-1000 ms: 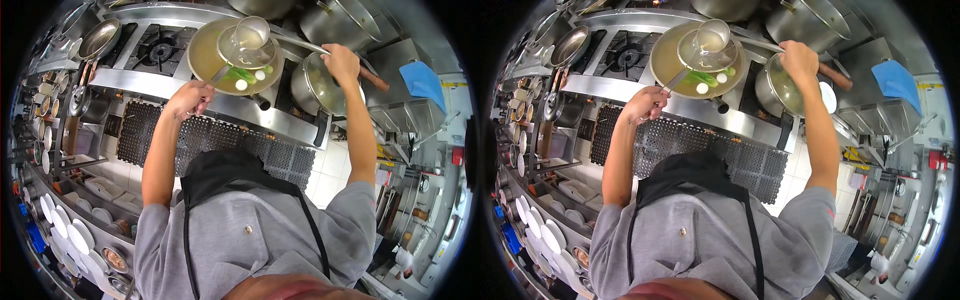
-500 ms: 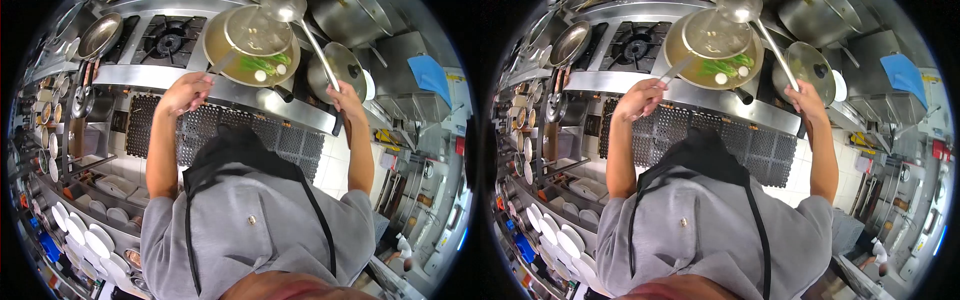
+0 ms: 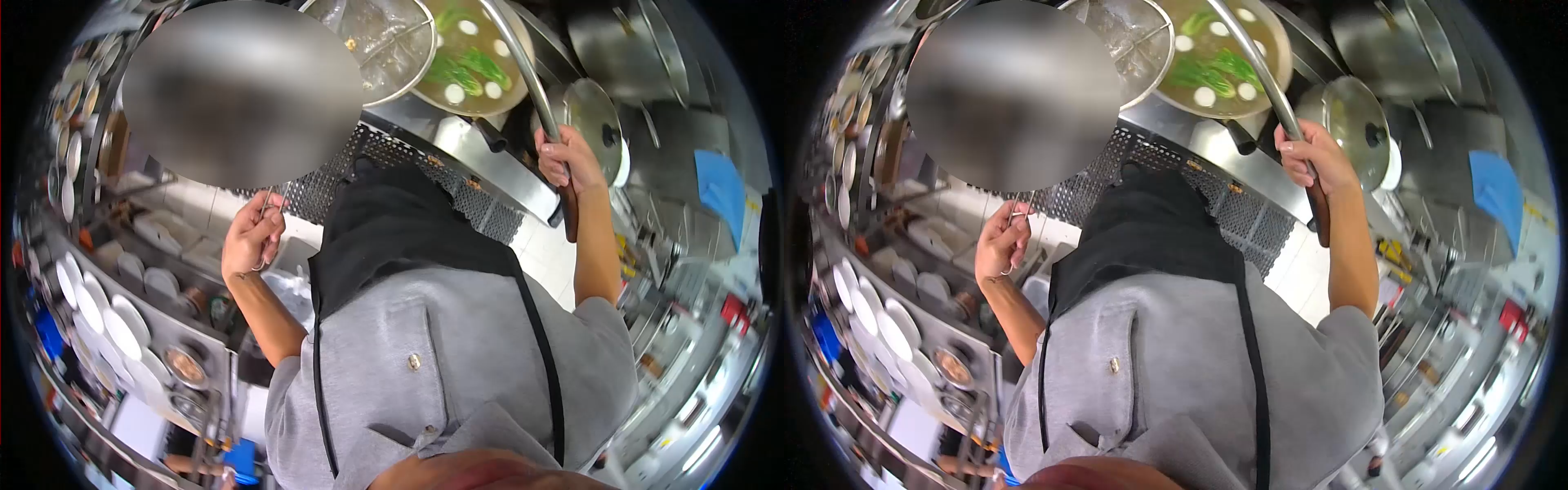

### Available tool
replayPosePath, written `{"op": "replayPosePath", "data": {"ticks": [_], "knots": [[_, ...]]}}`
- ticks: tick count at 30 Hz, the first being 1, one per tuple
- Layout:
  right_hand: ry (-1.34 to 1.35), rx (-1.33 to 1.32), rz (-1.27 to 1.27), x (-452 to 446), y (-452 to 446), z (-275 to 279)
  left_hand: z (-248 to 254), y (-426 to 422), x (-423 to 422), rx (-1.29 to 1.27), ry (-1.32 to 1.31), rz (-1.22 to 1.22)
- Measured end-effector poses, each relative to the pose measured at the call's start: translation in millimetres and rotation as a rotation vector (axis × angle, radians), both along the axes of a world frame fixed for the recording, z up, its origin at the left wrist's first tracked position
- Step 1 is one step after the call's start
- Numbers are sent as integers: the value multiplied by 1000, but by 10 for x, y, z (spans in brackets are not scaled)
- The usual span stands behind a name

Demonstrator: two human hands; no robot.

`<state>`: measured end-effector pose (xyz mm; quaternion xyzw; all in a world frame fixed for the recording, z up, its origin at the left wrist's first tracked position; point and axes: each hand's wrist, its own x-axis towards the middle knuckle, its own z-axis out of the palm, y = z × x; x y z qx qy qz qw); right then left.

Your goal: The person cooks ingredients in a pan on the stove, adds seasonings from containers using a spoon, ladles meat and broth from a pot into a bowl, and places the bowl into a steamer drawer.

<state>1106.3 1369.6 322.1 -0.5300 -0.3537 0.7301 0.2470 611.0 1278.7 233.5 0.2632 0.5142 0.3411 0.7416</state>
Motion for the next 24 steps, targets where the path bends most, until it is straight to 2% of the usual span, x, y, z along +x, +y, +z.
{"op": "replayPosePath", "data": {"ticks": [6,9,12,14,15,17,18,20,22,23,24], "knots": [[-158,66,261,-301,131,52,-296,-1631,267,3,4,276],[-117,111,409,-156,288,-174,-419,-2566,890,11,-9,508],[13,44,650,-73,429,-419,-599,-3527,1764,-22,-67,785],[14,21,749,-12,372,-402,-590,-4067,2423,-51,-38,996],[12,16,779,-4,324,-433,-569,-4274,2655,-37,-28,1027],[26,53,830,-11,75,-419,-526,-4661,3015,-126,16,1272],[35,27,864,-3,-38,-406,-520,-4794,3076,-108,27,1284],[47,-21,907,13,-181,-402,-536,-4967,3117,-188,274,1454],[24,7,926,6,-310,-360,-682,-5049,2998,-243,567,1460],[4,22,944,-4,-357,-340,-828,-5077,2884,-276,716,1428],[-1,26,944,-13,-409,-319,-1181,-5101,2760,-267,708,1423]]}}
